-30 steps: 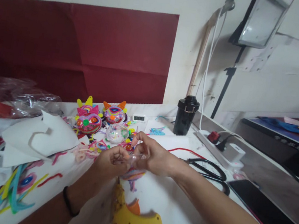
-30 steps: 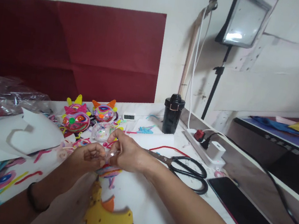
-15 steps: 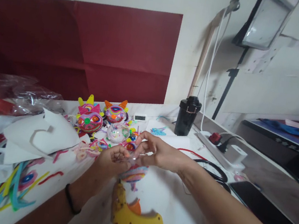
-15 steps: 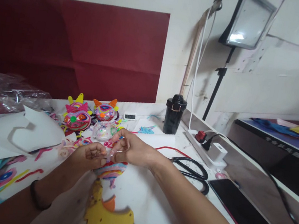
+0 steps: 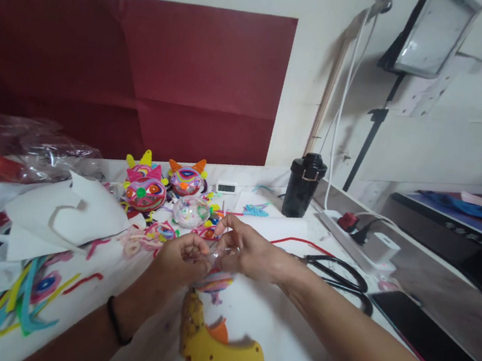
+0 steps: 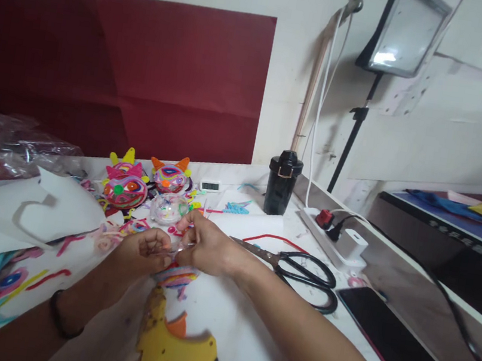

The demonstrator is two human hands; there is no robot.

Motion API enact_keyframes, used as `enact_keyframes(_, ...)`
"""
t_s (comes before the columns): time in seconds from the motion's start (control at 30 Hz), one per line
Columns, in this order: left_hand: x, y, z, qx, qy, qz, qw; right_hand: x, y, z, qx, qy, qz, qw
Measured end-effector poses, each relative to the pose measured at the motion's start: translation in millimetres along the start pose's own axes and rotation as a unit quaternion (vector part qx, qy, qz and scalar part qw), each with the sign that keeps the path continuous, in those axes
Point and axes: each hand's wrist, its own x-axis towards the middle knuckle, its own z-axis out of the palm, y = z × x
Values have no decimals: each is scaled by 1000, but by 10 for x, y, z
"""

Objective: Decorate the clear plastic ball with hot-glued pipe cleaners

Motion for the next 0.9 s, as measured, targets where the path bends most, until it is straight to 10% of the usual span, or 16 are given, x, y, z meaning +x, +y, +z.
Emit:
enact_keyframes(0.57,-13,-35,-55,-78,-56,-23,995,-11,-64,-129,49,-19,10,999)
enact_keyframes(0.77,47,-40,-84,-91,-36,-22,995,-281,-451,-109,-197,116,-143,963)
enact_keyframes(0.9,82,-31,-133,-117,-42,4,992,-526,-630,144,-378,-60,-93,919)
